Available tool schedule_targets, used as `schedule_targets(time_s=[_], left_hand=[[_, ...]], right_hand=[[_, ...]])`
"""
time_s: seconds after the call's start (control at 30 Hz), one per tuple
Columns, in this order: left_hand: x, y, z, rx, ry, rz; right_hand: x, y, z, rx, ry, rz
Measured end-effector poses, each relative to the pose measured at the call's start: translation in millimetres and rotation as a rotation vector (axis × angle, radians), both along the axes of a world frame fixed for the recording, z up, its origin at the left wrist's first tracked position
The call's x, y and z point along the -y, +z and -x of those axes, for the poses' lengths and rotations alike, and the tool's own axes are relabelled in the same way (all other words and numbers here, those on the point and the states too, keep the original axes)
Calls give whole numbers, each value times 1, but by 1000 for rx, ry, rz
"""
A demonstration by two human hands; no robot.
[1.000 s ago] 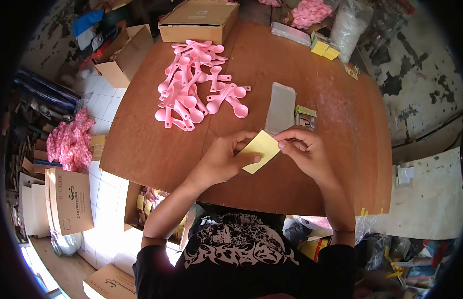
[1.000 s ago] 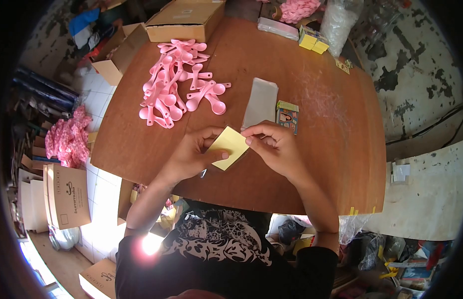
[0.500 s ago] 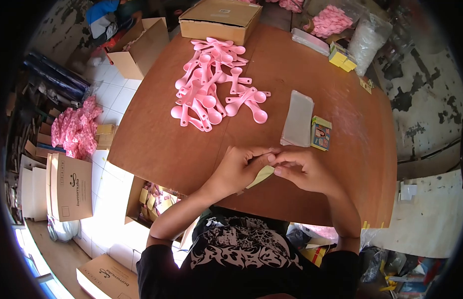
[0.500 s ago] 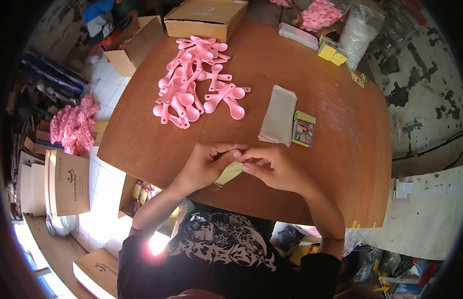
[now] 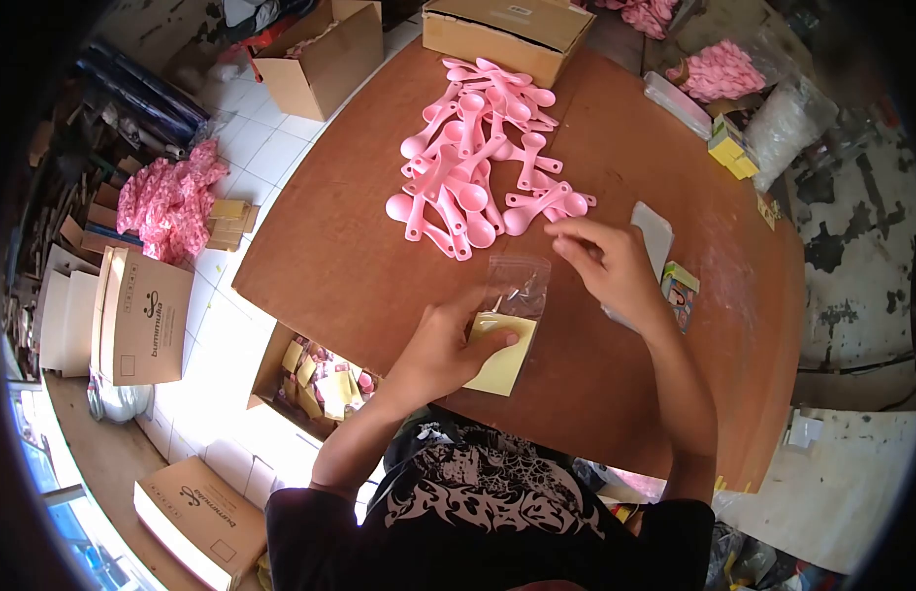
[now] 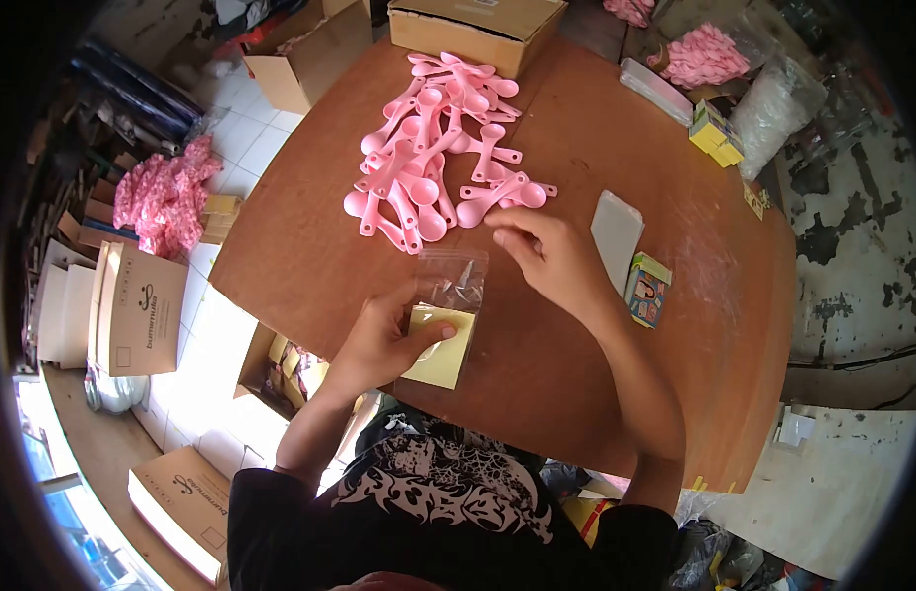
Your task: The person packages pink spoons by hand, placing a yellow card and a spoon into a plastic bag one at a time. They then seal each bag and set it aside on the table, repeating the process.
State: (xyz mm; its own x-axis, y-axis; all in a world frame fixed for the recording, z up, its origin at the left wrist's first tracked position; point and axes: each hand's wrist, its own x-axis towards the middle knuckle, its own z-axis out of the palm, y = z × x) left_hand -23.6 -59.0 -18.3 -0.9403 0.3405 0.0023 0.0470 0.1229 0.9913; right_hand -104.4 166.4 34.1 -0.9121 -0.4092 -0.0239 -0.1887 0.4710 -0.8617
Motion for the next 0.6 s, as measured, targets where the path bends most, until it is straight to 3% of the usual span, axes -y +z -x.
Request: schedule_targets(time_s=[0.07,0.1,0.17,0.23,0.4,0.43,0.5,0.53,0.57,0.6], left_hand=[[6,-11,-2,64,19,-39],[9,-13,-3,127,37,-80],[10,-15,-5,148,51,-82],[10,-18,-8,14,151,-116],[11,-24,-7,34,157,-156],[9,-26,-6,16,156,-166],[8,-23,-4,10,143,-140],[8,-22,-3,3,135,-111],[9,-23,-2,6,135,-113],[11,-25,0,22,111,-71]], right_hand=[[3,-24,37,-736,76,-394],[3,-30,48,-736,75,-393],[4,-38,68,-882,82,-902],[0,-45,83,-892,114,-939],[-11,-29,88,-970,248,-1031],[-17,-25,84,-967,244,-1035],[-34,-20,73,-866,188,-727],[-44,-23,66,-678,132,-460],[-47,-15,53,-676,133,-462],[-49,1,36,-547,29,-265]])
